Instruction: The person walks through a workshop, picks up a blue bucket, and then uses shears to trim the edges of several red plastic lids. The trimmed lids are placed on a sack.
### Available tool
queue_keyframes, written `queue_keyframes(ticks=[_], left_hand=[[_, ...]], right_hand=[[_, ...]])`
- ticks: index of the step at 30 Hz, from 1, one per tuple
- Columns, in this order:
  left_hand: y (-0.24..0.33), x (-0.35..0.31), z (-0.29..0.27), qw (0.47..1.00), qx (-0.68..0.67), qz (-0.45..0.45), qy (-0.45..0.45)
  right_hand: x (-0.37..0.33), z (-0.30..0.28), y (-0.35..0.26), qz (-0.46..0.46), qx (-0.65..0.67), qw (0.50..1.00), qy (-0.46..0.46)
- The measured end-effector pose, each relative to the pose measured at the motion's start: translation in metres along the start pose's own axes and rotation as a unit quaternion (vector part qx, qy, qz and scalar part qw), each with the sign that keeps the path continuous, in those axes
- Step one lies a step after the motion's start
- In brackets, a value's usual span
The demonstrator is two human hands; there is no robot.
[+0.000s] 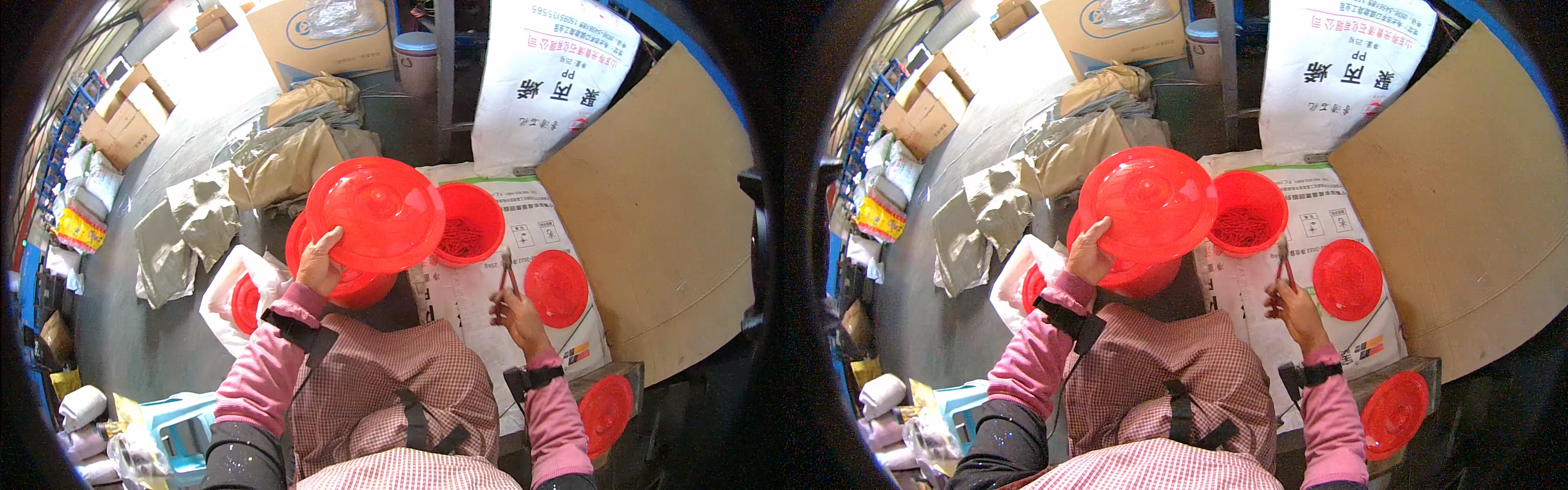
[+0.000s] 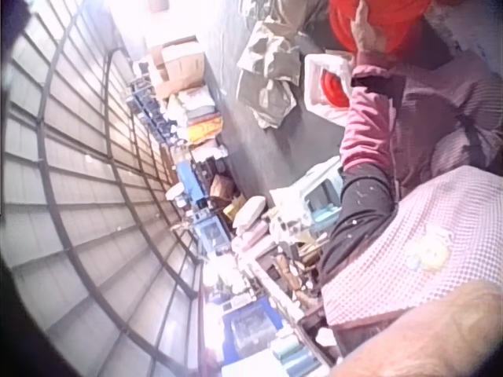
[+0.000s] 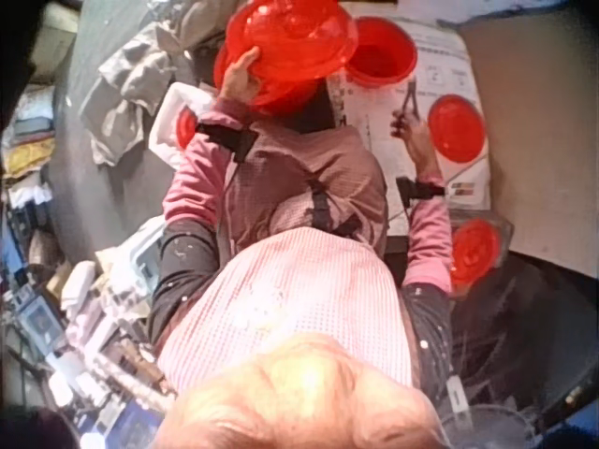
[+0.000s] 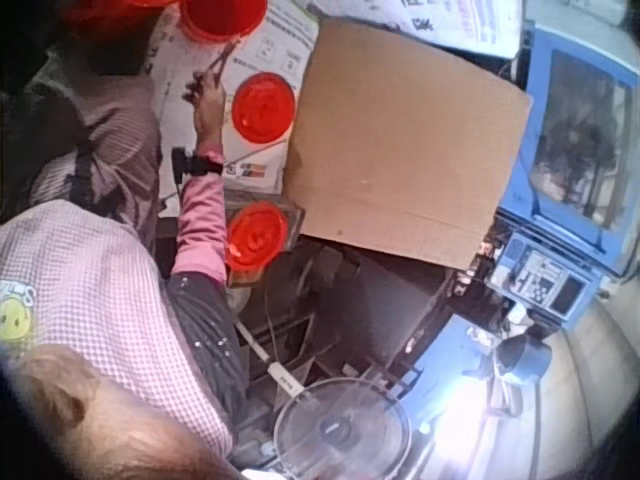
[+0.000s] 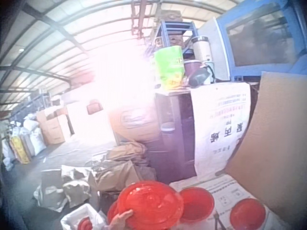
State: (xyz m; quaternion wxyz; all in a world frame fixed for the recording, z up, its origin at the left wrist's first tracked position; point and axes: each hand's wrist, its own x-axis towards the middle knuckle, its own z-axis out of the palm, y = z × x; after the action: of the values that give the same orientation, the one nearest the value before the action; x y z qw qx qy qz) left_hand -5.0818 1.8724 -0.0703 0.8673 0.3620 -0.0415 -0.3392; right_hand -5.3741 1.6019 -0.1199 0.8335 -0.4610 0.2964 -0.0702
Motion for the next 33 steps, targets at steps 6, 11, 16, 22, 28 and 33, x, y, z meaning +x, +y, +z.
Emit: queue_keyframes(ticks=[6, 11, 16, 22, 28, 33], left_hand=[[0.029, -0.021, -0.071, 0.985, 0.113, 0.019, 0.131], [0.037, -0.028, -0.091, 0.800, 0.462, -0.044, 0.381], [0.030, -0.019, -0.060, 0.501, 0.816, 0.252, 0.139], [0.011, 0.013, -0.032, 0.475, 0.863, 0.169, -0.009], [0.030, 0.030, -0.035, 0.491, 0.868, 0.075, -0.002], [0.035, 0.048, -0.034, 0.482, 0.875, 0.006, -0.028]], right_hand=[[-0.044, -0.032, 0.038, 0.035, -0.048, 0.997, 0.056], [-0.061, -0.049, 0.057, 0.061, -0.038, 0.993, 0.092], [-0.064, -0.075, 0.062, 0.037, -0.028, 0.988, 0.149], [-0.040, -0.148, 0.043, -0.013, -0.061, 0.941, 0.332], [0.011, -0.265, 0.052, -0.023, -0.268, 0.845, 0.462], [0.076, -0.322, 0.063, -0.052, -0.346, 0.809, 0.473]])
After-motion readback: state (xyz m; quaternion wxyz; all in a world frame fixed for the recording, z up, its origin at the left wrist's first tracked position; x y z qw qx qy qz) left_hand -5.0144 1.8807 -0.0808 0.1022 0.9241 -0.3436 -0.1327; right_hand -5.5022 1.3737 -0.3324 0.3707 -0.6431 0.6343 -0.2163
